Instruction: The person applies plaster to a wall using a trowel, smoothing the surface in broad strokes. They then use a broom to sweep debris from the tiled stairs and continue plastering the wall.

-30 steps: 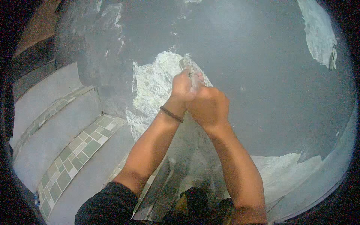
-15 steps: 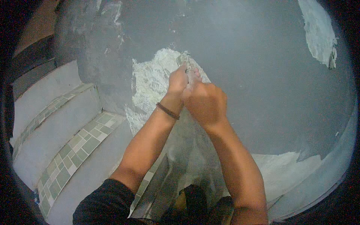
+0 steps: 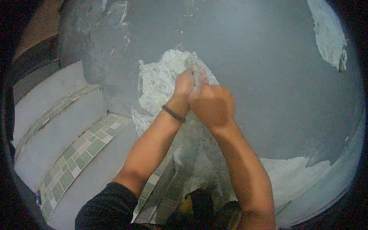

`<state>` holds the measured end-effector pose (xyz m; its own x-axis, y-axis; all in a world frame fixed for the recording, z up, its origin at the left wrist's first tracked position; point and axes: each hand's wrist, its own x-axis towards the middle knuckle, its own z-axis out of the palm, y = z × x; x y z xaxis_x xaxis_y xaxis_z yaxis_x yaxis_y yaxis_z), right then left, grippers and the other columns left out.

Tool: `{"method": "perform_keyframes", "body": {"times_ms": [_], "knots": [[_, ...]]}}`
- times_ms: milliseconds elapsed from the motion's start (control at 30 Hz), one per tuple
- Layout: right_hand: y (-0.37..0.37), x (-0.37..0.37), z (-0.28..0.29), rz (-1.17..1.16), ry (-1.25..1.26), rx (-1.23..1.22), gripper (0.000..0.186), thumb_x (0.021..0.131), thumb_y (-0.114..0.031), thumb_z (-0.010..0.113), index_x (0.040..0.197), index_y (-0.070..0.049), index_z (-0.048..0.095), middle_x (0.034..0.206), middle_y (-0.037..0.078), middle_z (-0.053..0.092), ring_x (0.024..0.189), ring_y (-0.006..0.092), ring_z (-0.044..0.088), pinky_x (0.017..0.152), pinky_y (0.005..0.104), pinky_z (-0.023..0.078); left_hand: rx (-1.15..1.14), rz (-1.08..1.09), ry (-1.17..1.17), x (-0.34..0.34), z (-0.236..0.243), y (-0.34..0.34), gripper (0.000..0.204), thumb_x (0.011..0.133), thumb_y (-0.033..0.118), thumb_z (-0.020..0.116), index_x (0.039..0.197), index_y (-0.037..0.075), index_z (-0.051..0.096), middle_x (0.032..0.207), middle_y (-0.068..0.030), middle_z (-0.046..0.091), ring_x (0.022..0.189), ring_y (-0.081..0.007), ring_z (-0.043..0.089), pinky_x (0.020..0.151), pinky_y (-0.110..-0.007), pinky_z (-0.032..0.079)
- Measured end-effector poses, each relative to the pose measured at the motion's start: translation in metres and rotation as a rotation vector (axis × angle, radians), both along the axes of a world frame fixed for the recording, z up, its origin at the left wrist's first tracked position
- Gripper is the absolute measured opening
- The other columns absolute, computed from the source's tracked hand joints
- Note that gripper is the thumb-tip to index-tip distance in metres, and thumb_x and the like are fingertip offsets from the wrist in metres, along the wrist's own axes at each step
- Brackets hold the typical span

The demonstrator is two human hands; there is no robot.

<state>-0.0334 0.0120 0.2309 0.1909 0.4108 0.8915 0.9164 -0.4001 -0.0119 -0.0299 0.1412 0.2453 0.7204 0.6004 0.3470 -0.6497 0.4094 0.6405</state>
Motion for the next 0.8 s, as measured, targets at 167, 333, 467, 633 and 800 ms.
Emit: {"method": "perform_keyframes", "body": {"times_ms": [167,333,467,633,800], "knots": [[-0.006,-0.008,-0.003,-0.08,0.053,-0.05,0.035,0.083,-0.019,0.062,0.113,-0.005,0.072,0.068,0.023,0.064,0.061,0.04,0.065,0.057,0.0465,0.053,-0.076,-0.081,0.006,-0.002,-0.005,-0.005,0.032,0.105,0.027,0.046,0.106,-0.005,0.05,0.089,-0.0157,0.059,0.069,-0.0248,0.059,0.062,-0.038,0.053],[0.016,0.0,0.01,0.002,-0.138,0.052,0.035,0.083,-0.018,0.064,0.113,-0.003,0.071,0.067,0.022,0.064,0.059,0.0389,0.065,0.056,0.0458,0.053,-0.093,-0.055,-0.047,-0.003,0.015,0.016,0.028,0.106,0.026,0.043,0.102,-0.001,0.05,0.084,-0.0123,0.058,0.07,-0.0223,0.058,0.063,-0.037,0.053],[0.007,-0.001,0.0,0.022,-0.162,0.072,0.03,0.082,-0.019,0.066,0.107,-0.002,0.072,0.066,0.022,0.064,0.059,0.0383,0.065,0.056,0.0455,0.053,-0.081,-0.027,-0.004,-0.003,0.002,0.004,0.033,0.106,0.026,0.041,0.097,-0.003,0.055,0.079,-0.0124,0.058,0.067,-0.0242,0.058,0.062,-0.038,0.053],[0.008,-0.004,0.0,0.025,-0.051,0.01,0.025,0.082,-0.021,0.066,0.096,-0.001,0.072,0.067,0.024,0.064,0.061,0.0395,0.066,0.058,0.0469,0.054,-0.019,-0.041,-0.016,-0.008,0.001,0.003,0.038,0.106,0.027,0.04,0.096,-0.005,0.057,0.078,-0.0135,0.059,0.068,-0.0252,0.059,0.063,-0.039,0.053],[0.024,0.004,0.01,0.029,-0.159,0.049,0.028,0.085,-0.026,0.061,0.092,-0.002,0.071,0.068,0.025,0.064,0.063,0.0416,0.065,0.058,0.0503,0.053,-0.045,-0.01,-0.039,-0.009,0.016,0.019,0.035,0.105,0.027,0.039,0.097,-0.003,0.055,0.082,-0.0131,0.059,0.069,-0.0232,0.059,0.063,-0.036,0.053]]}}
